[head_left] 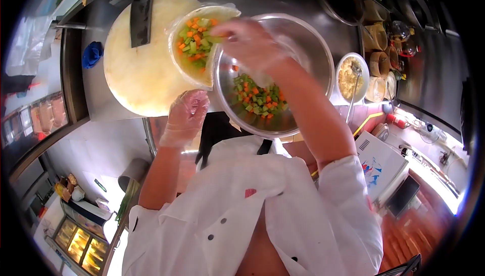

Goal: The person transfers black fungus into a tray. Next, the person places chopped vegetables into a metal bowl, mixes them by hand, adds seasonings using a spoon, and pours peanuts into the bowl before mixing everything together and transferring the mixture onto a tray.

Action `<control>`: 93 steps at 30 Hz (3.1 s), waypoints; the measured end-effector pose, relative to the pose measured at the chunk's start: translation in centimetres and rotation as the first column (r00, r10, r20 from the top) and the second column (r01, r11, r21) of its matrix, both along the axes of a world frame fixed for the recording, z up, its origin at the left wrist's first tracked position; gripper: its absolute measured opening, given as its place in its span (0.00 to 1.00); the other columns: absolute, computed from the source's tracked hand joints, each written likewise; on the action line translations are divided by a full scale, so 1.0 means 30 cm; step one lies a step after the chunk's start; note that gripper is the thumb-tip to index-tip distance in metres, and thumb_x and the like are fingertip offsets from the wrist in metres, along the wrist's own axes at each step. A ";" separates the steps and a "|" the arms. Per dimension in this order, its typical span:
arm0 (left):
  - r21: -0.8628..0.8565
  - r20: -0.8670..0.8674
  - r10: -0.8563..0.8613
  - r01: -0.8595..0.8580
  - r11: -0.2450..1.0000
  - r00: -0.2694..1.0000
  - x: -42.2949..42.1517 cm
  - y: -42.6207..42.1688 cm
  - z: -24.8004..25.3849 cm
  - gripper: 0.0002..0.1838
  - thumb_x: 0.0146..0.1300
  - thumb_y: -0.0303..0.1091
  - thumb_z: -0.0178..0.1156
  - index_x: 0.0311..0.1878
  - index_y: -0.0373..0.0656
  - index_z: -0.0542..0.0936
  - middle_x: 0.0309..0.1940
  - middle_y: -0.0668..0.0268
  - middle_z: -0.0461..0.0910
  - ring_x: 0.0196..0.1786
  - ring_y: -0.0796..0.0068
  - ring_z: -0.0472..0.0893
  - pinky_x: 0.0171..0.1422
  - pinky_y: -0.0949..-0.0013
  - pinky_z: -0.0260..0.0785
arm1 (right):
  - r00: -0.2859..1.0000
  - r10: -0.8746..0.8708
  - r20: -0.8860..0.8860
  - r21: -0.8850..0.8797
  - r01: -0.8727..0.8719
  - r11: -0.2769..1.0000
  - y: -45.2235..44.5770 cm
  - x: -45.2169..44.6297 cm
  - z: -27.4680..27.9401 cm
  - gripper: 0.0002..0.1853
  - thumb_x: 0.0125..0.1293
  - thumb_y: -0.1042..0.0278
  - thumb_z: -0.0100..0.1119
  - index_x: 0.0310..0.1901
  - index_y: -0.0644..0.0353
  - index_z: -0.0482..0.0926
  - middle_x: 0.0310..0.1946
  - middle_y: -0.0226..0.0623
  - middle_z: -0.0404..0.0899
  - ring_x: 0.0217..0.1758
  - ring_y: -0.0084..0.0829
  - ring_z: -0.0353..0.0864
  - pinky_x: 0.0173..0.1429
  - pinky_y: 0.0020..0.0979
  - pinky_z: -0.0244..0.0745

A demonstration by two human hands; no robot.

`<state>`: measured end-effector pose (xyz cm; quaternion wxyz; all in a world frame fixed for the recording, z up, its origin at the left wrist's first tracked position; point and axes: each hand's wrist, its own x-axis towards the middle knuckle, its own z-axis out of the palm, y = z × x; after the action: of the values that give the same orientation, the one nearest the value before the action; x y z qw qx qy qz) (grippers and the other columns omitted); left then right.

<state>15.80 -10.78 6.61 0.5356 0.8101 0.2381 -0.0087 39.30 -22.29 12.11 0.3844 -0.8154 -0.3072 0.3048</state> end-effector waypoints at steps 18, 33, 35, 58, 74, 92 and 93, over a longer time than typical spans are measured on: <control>-0.303 -0.090 0.178 -0.197 0.932 0.980 -0.058 0.038 -0.128 0.13 0.71 0.28 0.62 0.56 0.38 0.78 0.40 0.68 0.81 0.40 0.81 0.78 0.50 0.74 0.74 | 0.993 0.029 0.111 -0.394 0.017 0.919 -0.487 0.025 -0.421 0.16 0.69 0.59 0.59 0.56 0.51 0.83 0.51 0.42 0.84 0.58 0.42 0.82 0.65 0.41 0.73; -0.205 -0.091 0.114 -0.131 0.970 0.989 -0.022 -0.048 -0.102 0.11 0.71 0.30 0.62 0.54 0.40 0.80 0.39 0.72 0.81 0.40 0.84 0.78 0.45 0.77 0.73 | 0.953 0.219 0.208 -0.481 -0.096 0.872 -0.348 0.043 -0.627 0.17 0.71 0.65 0.46 0.57 0.55 0.79 0.54 0.49 0.81 0.57 0.48 0.82 0.61 0.45 0.76; -0.218 -0.059 0.142 -0.151 0.964 0.988 -0.026 -0.048 -0.097 0.10 0.71 0.30 0.63 0.53 0.40 0.81 0.39 0.72 0.81 0.40 0.85 0.78 0.45 0.78 0.73 | 0.951 0.204 0.233 -0.442 -0.083 0.893 -0.357 0.051 -0.667 0.17 0.71 0.63 0.49 0.57 0.55 0.78 0.54 0.48 0.82 0.57 0.48 0.82 0.60 0.45 0.77; -0.153 -0.071 0.183 -0.192 0.969 0.980 -0.037 0.077 -0.035 0.12 0.70 0.35 0.62 0.51 0.38 0.80 0.40 0.60 0.85 0.41 0.71 0.85 0.49 0.67 0.78 | 0.922 -0.216 0.320 0.054 0.210 0.976 -0.160 0.043 -0.223 0.12 0.66 0.73 0.60 0.51 0.57 0.83 0.41 0.42 0.86 0.41 0.35 0.86 0.49 0.35 0.80; -0.244 -0.141 -0.038 0.002 0.970 0.989 -0.031 -0.078 -0.080 0.07 0.70 0.30 0.63 0.47 0.38 0.80 0.36 0.67 0.82 0.38 0.78 0.81 0.46 0.71 0.75 | 0.941 -0.175 0.288 -0.479 0.300 0.825 -0.789 -0.039 -0.388 0.14 0.70 0.67 0.51 0.49 0.58 0.84 0.42 0.55 0.83 0.50 0.55 0.82 0.57 0.48 0.76; -0.327 -0.191 -0.035 -0.030 0.945 0.981 -0.064 -0.154 -0.151 0.09 0.72 0.32 0.62 0.49 0.38 0.79 0.36 0.69 0.81 0.37 0.82 0.79 0.45 0.74 0.75 | 0.958 0.176 0.225 -0.586 -0.011 0.810 -0.750 -0.071 -0.559 0.14 0.62 0.79 0.56 0.48 0.56 0.82 0.46 0.47 0.84 0.53 0.48 0.83 0.59 0.43 0.78; -0.314 -0.213 -0.018 -0.052 0.948 0.977 -0.066 -0.158 -0.145 0.08 0.72 0.31 0.62 0.49 0.38 0.79 0.36 0.69 0.81 0.37 0.82 0.79 0.44 0.74 0.75 | 0.957 0.183 0.226 -0.594 -0.014 0.805 -0.737 -0.071 -0.556 0.14 0.61 0.80 0.56 0.48 0.56 0.82 0.47 0.47 0.84 0.53 0.47 0.84 0.59 0.43 0.78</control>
<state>13.83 -15.52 2.25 0.6306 0.7054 0.2967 -0.1293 37.15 -44.40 -4.58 0.0517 -0.9107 -0.2903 0.2892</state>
